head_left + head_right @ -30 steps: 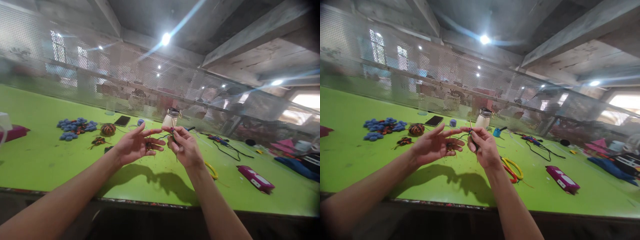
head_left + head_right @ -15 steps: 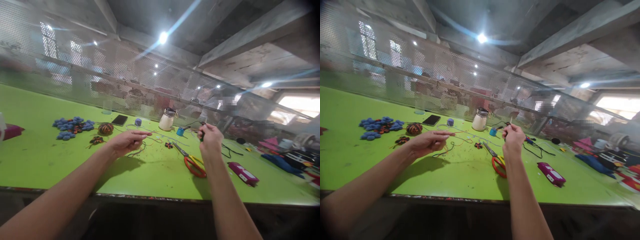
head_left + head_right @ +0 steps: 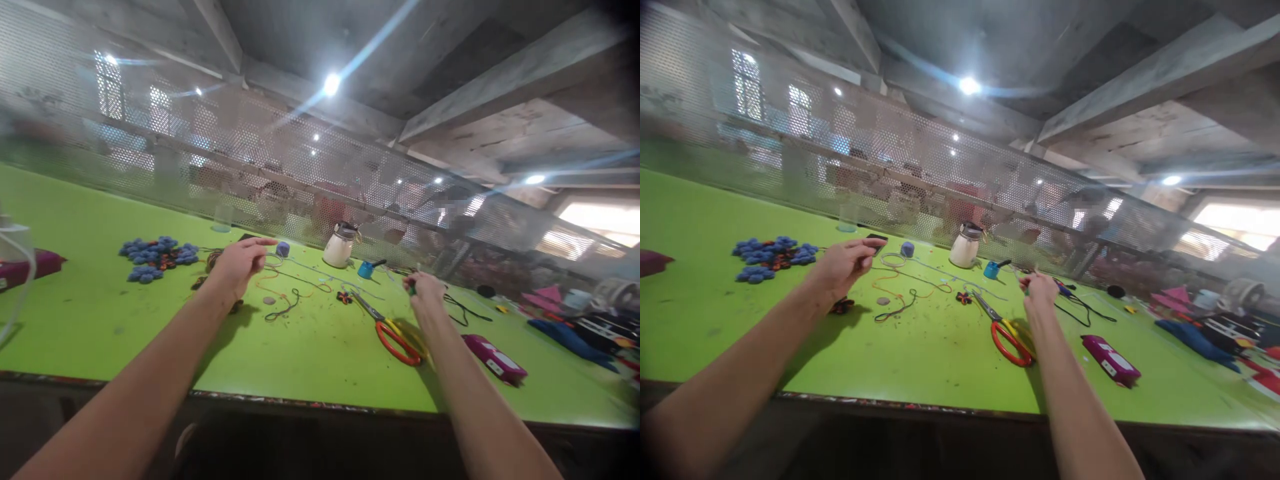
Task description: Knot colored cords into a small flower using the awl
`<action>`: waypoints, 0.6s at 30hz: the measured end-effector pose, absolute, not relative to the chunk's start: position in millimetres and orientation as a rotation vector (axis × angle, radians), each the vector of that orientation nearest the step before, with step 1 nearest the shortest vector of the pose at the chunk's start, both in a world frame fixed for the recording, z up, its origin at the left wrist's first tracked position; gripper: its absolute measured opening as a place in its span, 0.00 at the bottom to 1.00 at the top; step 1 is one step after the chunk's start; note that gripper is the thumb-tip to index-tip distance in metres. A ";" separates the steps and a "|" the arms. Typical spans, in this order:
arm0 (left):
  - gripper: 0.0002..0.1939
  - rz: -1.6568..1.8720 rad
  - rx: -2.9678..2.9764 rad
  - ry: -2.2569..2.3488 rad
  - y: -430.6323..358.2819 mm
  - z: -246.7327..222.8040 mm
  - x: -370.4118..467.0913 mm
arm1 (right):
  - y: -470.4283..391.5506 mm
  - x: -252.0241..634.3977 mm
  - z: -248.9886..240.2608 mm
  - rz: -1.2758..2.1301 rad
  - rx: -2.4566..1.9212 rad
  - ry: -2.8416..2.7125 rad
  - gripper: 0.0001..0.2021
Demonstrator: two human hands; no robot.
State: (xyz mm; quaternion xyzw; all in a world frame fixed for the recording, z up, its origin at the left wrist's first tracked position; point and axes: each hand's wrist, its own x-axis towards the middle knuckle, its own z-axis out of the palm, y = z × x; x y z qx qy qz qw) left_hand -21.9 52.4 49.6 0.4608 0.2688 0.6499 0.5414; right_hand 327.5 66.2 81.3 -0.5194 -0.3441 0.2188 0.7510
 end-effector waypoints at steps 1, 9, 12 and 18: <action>0.13 1.542 1.131 0.650 50.5 50.5 -15.8 | 63.4 310.7 81.9 0.537 -1.132 -0.801 0.11; 0.26 1.024 1.475 0.213 16.0 53.9 26.3 | 8.9 159.2 123.7 1.037 -0.735 -1.520 0.04; 0.11 0.855 1.490 0.301 14.6 51.2 16.0 | 30.2 171.6 144.2 0.939 -0.777 -1.370 0.06; 0.11 1.126 1.428 0.392 20.4 58.6 -6.2 | 81.0 278.5 135.4 0.646 -0.996 -0.922 0.08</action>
